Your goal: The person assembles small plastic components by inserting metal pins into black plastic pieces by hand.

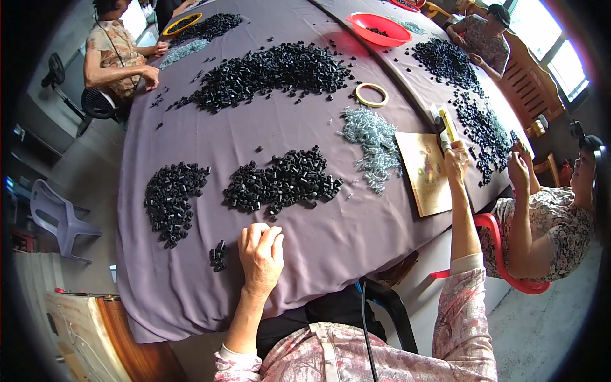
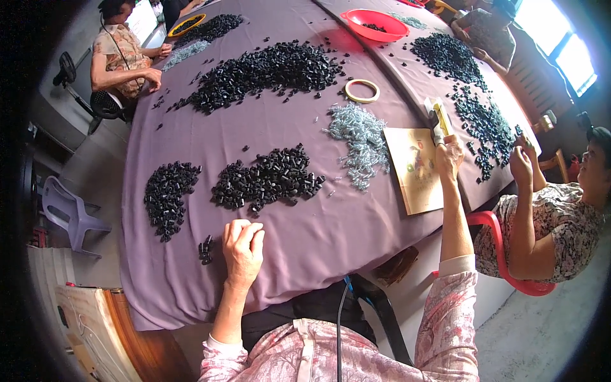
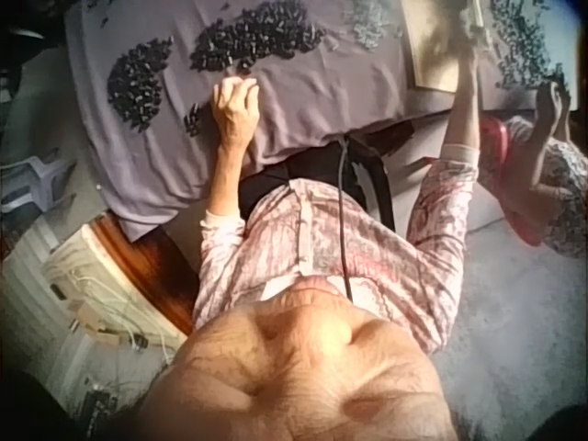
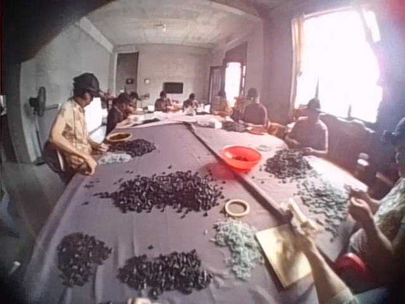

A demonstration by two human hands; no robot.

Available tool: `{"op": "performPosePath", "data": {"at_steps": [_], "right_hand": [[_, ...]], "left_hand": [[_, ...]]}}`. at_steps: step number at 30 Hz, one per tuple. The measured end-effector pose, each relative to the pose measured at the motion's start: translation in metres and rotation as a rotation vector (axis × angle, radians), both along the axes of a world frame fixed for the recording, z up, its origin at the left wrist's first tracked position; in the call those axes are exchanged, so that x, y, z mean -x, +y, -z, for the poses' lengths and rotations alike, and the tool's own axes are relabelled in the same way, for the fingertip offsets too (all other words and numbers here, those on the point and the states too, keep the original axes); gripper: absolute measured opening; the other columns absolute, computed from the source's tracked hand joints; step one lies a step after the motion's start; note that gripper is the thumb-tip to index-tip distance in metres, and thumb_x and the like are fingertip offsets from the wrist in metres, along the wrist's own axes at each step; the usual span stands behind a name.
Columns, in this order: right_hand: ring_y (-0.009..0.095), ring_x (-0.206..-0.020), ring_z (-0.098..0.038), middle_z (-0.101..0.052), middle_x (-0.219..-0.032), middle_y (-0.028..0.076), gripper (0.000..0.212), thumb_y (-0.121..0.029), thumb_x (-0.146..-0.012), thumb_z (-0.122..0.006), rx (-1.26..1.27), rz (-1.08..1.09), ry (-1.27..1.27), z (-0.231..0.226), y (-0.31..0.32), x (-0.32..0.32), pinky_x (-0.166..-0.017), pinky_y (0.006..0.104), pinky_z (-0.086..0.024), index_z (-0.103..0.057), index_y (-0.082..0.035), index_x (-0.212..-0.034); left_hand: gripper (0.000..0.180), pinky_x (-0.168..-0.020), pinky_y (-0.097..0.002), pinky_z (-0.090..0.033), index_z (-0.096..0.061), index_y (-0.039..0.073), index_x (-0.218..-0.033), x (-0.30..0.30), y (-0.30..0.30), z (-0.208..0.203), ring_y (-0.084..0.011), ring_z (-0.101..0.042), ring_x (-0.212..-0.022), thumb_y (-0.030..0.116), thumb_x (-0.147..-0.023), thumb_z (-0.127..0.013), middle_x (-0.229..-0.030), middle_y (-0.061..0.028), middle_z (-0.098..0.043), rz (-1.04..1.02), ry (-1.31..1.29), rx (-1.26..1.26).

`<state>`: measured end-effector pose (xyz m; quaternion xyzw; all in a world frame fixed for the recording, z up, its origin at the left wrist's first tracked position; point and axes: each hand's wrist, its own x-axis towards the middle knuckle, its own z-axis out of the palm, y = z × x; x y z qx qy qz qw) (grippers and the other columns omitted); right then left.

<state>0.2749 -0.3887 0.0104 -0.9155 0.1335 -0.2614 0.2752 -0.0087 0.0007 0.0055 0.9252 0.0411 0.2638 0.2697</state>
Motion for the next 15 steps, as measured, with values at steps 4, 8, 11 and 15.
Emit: {"op": "performPosePath", "data": {"at_steps": [4, 8, 11, 15], "right_hand": [[0.019, -0.056, -0.052, -0.053, -0.059, 0.008, 0.018, -0.019, -0.075, -0.063, -0.115, -0.029, -0.053, -0.001, 0.003, 0.010, -0.056, 0.0330, -0.042, -0.057, -0.002, -0.077], [0.009, -0.054, -0.046, -0.050, -0.064, 0.000, 0.019, -0.019, -0.077, -0.066, -0.544, -0.261, -0.158, 0.010, 0.010, 0.021, -0.052, 0.0261, -0.040, -0.056, -0.004, -0.078], [0.007, -0.059, -0.047, -0.052, -0.069, -0.001, 0.018, -0.021, -0.080, -0.065, -0.837, -0.386, -0.082, -0.003, 0.055, 0.047, -0.054, 0.0235, -0.042, -0.055, -0.006, -0.081], [0.009, -0.072, -0.050, -0.053, -0.082, 0.001, 0.007, -0.012, -0.085, -0.055, -0.933, -0.413, 0.027, -0.018, 0.072, 0.068, -0.060, 0.0265, -0.049, -0.053, -0.005, -0.084]], "left_hand": [[0.008, -0.071, -0.0362, -0.040, -0.060, 0.005, -0.081, 0.000, 0.000, 0.000, -0.0246, -0.049, -0.076, 0.008, -0.074, -0.061, -0.082, -0.0064, -0.051, 0.008, -0.012, 0.005], [0.008, -0.071, -0.0361, -0.040, -0.060, 0.005, -0.081, -0.002, -0.004, -0.001, -0.0245, -0.049, -0.076, 0.007, -0.074, -0.061, -0.081, -0.0063, -0.051, 0.026, -0.034, 0.009], [0.008, -0.071, -0.0359, -0.040, -0.061, 0.005, -0.081, 0.002, 0.001, 0.003, -0.0244, -0.049, -0.077, 0.007, -0.074, -0.062, -0.081, -0.0062, -0.051, 0.010, -0.039, 0.004], [0.007, -0.072, -0.0358, -0.040, -0.061, 0.005, -0.081, 0.001, 0.000, 0.002, -0.0244, -0.049, -0.077, 0.007, -0.074, -0.062, -0.081, -0.0060, -0.051, 0.018, -0.041, 0.008]]}}
